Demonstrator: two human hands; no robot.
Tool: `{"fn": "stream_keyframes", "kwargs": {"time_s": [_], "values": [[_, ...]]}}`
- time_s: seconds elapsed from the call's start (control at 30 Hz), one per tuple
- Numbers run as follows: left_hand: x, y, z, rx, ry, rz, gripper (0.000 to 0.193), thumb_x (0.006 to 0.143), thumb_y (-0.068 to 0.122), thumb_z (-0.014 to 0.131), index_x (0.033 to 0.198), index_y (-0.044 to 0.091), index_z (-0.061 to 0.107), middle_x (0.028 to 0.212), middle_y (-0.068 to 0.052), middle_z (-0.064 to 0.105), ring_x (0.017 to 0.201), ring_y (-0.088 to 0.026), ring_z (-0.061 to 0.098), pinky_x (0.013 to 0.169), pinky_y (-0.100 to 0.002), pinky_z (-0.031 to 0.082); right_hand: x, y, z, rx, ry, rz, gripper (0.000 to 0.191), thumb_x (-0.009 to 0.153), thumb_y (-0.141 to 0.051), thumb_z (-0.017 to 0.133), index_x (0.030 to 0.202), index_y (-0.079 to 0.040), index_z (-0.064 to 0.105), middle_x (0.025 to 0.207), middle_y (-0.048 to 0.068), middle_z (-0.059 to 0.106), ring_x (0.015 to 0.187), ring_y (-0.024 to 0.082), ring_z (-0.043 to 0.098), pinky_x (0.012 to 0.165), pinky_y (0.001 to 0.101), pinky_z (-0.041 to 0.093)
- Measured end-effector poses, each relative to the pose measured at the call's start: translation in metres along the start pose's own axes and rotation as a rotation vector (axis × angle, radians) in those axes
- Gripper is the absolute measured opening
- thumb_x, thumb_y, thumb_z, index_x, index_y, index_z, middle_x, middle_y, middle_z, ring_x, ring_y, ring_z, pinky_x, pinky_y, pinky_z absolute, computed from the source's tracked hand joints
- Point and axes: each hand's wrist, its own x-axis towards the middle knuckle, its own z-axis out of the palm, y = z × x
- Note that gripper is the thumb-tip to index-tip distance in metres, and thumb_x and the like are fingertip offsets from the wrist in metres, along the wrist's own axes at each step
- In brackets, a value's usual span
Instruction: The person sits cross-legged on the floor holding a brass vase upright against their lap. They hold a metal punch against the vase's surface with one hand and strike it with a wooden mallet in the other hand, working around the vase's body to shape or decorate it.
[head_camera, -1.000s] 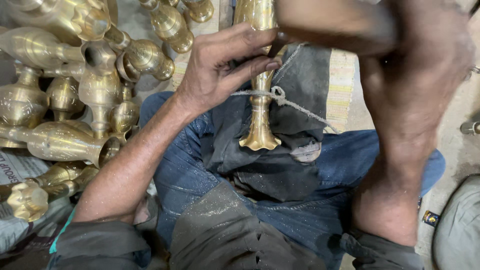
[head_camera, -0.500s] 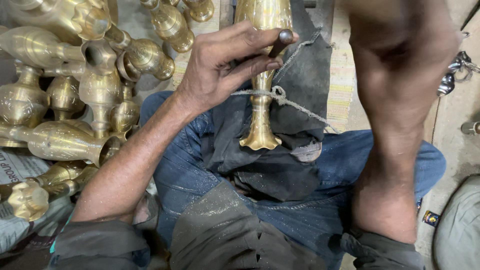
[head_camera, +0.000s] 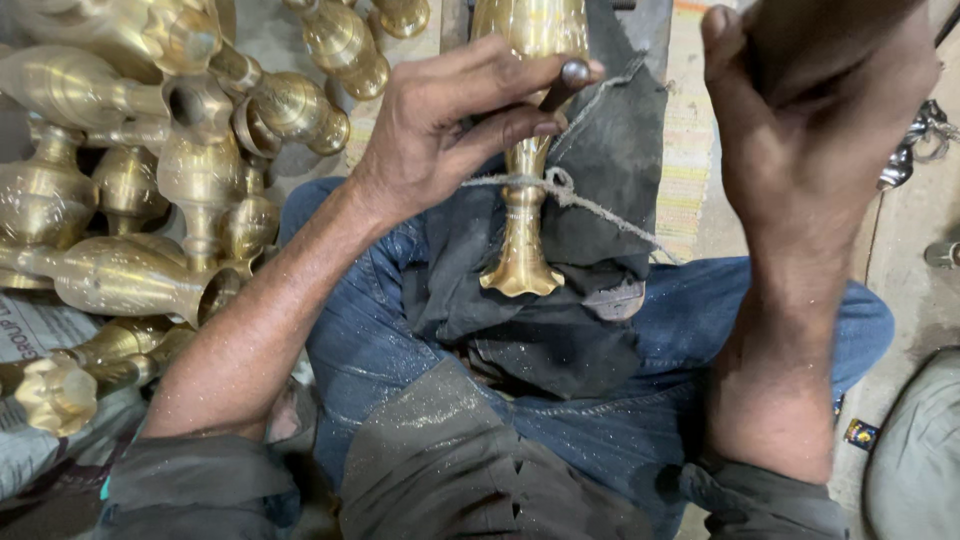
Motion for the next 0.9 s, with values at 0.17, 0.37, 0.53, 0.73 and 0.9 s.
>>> {"fn": "stream_keyframes", "kwargs": {"time_s": [0.17,0.37,0.53,0.73,0.9], "values": [[0.000,0.003,-0.003,-0.104,0.005,0.080,0.036,0.108,0.006,0.073,0.142,0.010,0.061,0.121,-0.006,0.070,0.107,-0.014,0.076,0.093,-0.027,0.065,0.004,-0.006,-0.010,-0.530,-0.025,-0.394,0.036,0.092,0.000,0.085,0.120,-0.005,0.063,0.104,0.012,0.069,0.100,0.029,0.066,0.086,0.0431,0.052],[0.001,0.008,-0.005,-0.033,-0.002,0.068,0.037,0.108,0.006,0.077,0.141,0.013,0.062,0.108,-0.004,0.069,0.100,-0.012,0.074,0.087,-0.025,0.066,-0.009,0.021,-0.003,-0.310,-0.053,-0.248,0.029,0.098,-0.001,0.080,0.120,0.000,0.061,0.102,0.015,0.063,0.093,0.029,0.059,0.080,0.0375,0.049],[-0.002,0.003,-0.003,-0.050,-0.001,0.045,0.039,0.108,0.007,0.079,0.143,0.013,0.064,0.106,-0.003,0.070,0.091,-0.011,0.071,0.078,-0.025,0.062,-0.023,0.044,0.004,0.064,-0.083,-0.048,0.019,0.102,0.004,0.070,0.115,0.004,0.056,0.094,0.014,0.055,0.080,0.025,0.054,0.073,0.0342,0.042],[-0.005,-0.006,0.001,-0.089,0.053,0.060,0.032,0.108,0.008,0.079,0.137,0.015,0.067,0.111,-0.002,0.075,0.095,-0.011,0.073,0.082,-0.024,0.066,-0.016,0.040,0.011,0.232,-0.026,-0.069,0.022,0.105,0.003,0.070,0.108,0.002,0.049,0.090,0.008,0.057,0.075,0.015,0.050,0.071,0.0298,0.042],[-0.003,-0.013,-0.005,-0.042,0.025,0.111,0.035,0.105,0.010,0.080,0.137,0.007,0.067,0.117,-0.005,0.076,0.106,-0.015,0.077,0.087,-0.025,0.068,0.002,0.023,0.002,0.456,-0.120,0.172,0.019,0.102,0.000,0.072,0.111,-0.001,0.055,0.094,0.007,0.061,0.080,0.017,0.057,0.073,0.0306,0.046]]}}
